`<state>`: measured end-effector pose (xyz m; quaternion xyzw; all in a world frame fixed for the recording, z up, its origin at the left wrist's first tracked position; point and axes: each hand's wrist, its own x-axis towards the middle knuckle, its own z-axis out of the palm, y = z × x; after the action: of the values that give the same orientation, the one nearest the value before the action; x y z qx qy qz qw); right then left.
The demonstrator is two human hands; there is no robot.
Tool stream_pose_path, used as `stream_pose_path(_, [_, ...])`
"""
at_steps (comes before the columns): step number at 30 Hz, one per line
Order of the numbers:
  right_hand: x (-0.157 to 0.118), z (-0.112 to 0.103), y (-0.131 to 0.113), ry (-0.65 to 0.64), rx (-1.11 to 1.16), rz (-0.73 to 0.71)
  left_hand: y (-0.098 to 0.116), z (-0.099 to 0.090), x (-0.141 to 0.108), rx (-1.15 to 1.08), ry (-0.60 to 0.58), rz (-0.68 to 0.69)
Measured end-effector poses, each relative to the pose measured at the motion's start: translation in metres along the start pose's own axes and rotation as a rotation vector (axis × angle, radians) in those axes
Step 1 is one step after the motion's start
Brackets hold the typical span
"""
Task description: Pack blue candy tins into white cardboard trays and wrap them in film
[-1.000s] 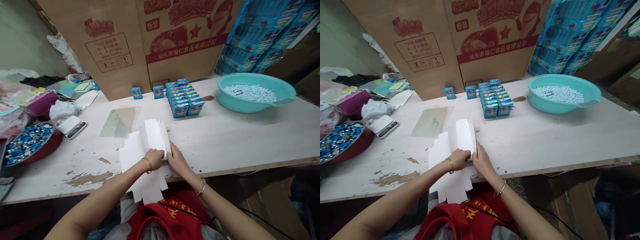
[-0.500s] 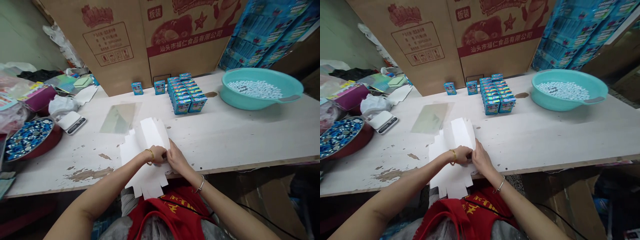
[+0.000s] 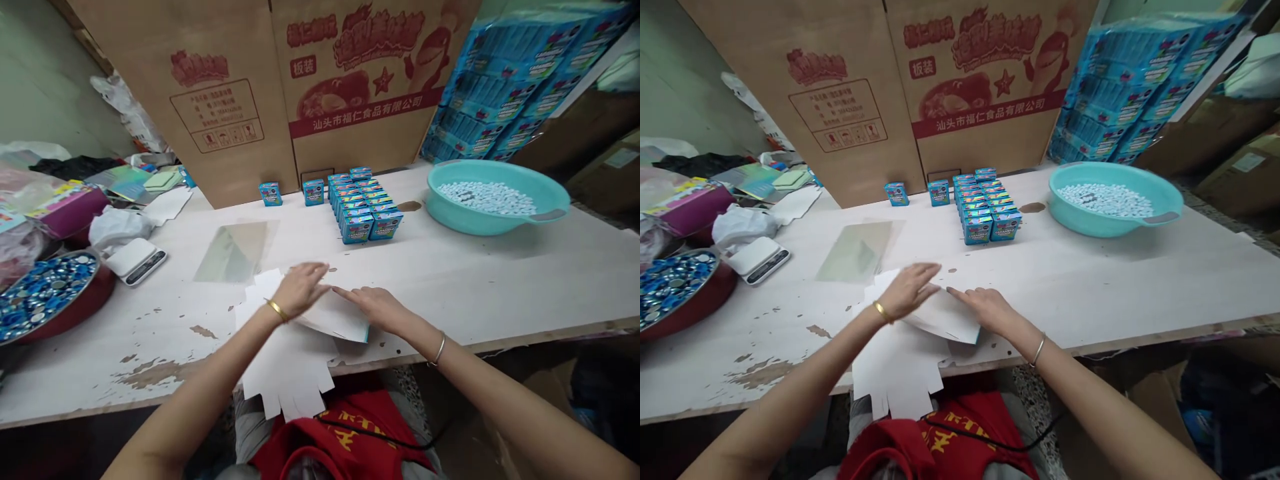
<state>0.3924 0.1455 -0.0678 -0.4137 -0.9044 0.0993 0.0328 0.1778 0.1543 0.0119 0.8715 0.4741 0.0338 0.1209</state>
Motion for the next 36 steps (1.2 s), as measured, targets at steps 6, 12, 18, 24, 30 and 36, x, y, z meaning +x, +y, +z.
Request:
stream_pose_path(6, [-0.009, 0.017, -0.011, 0.130, -0.081, -0.071, -0.068, 0.012, 0.007, 0.082, -0.319, 0.123])
stream_pose_path(12, [0.000, 0.016, -0.014, 0.090, 0.125, 0.116, -0.059, 0.030, 0.014, 0.314, -0.283, 0.152])
stream_pose_path(18, [0.020, 0.001, -0.016, -0.030, 0.055, 0.242, -0.051, 0.029, 0.037, 0.425, -0.394, 0.122])
stream_pose_path(24, [0.030, 0.005, -0.016, -0.070, -0.086, 0.166, -0.052, 0.021, 0.048, 0.467, -0.538, 0.238])
stream_pose_path(30, [0.037, 0.012, -0.015, -0.097, -0.119, 0.111, -0.046, 0.034, 0.051, 0.504, -0.545, 0.201])
stream_pose_path(36, [0.044, 0.008, -0.006, -0.106, -0.153, 0.087, -0.043, 0.037, 0.051, 0.494, -0.539, 0.080])
